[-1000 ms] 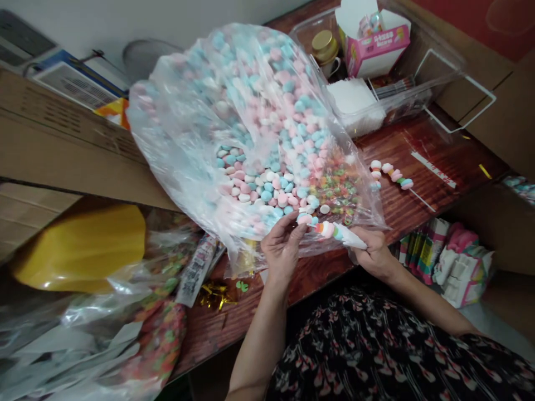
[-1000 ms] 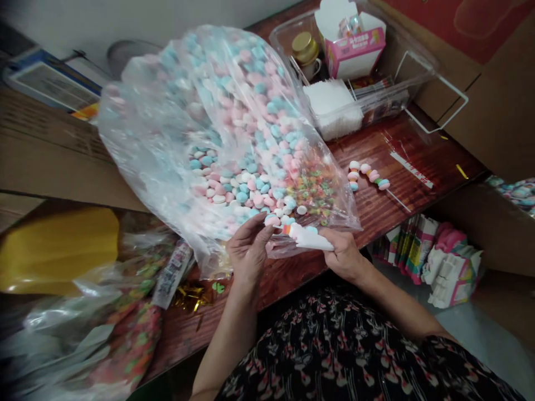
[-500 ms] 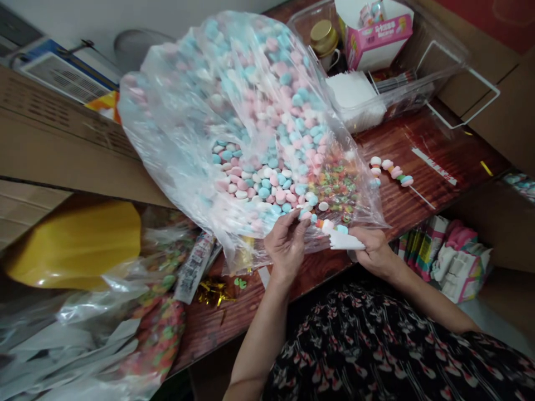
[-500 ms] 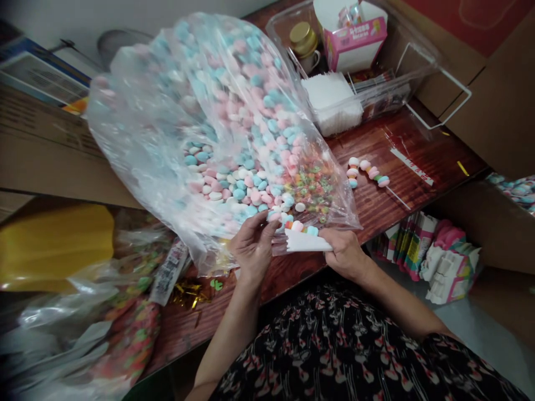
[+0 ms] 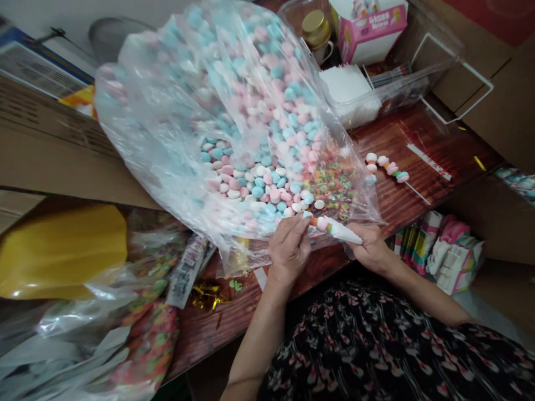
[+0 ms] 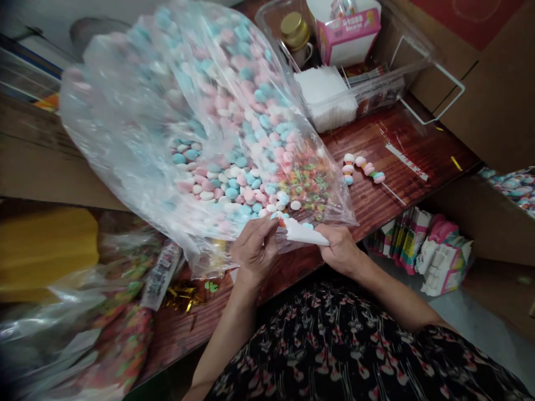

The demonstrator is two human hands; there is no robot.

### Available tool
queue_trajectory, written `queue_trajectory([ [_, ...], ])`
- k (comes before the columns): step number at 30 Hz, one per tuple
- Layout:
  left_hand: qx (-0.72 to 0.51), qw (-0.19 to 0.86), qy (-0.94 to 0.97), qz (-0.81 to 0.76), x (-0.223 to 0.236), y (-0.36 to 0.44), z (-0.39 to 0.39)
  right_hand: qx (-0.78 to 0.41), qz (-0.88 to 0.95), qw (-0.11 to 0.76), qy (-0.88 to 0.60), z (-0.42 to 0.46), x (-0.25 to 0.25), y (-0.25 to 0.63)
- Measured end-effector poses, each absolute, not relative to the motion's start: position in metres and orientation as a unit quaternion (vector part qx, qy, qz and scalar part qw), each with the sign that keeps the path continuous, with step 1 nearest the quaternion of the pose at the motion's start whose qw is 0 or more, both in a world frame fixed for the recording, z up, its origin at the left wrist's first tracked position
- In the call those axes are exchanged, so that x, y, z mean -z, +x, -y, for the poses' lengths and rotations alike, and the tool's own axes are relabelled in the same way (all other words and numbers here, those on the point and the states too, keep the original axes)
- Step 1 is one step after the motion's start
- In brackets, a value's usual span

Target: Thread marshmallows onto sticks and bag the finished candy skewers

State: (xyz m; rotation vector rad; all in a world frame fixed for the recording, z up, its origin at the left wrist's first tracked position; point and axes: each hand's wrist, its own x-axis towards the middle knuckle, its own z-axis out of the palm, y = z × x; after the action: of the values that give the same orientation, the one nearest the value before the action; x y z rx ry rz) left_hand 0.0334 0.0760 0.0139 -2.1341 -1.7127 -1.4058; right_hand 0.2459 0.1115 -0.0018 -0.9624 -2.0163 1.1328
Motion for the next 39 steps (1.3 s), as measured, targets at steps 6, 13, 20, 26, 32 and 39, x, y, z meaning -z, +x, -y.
queue_trajectory([
  [6,0.515,-0.033,-0.622,0.589,-0.011,0.039,-0.075,-0.443,0.730,0.366,-0.370,-0.111,0.004,0.236],
  [13,0.556,-0.235,-0.467,0.647,-0.013,0.046,-0.080,-0.402,0.753,0.382,-0.354,-0.111,0.004,0.236],
  [20,0.583,-0.224,-0.466,0.627,0.008,0.077,-0.086,-0.391,0.744,0.379,-0.387,-0.109,0.004,0.239],
  [26,0.569,-0.255,-0.510,0.593,-0.009,0.073,-0.084,-0.336,0.733,0.403,-0.432,-0.113,-0.002,0.269],
  [32,0.548,-0.165,-0.530,0.626,-0.013,0.031,-0.076,-0.090,0.662,0.344,-0.660,-0.197,0.024,0.366],
  [39,0.318,-0.027,-0.727,0.608,-0.002,0.041,-0.097,0.004,0.697,0.353,-0.624,-0.221,0.018,0.368],
])
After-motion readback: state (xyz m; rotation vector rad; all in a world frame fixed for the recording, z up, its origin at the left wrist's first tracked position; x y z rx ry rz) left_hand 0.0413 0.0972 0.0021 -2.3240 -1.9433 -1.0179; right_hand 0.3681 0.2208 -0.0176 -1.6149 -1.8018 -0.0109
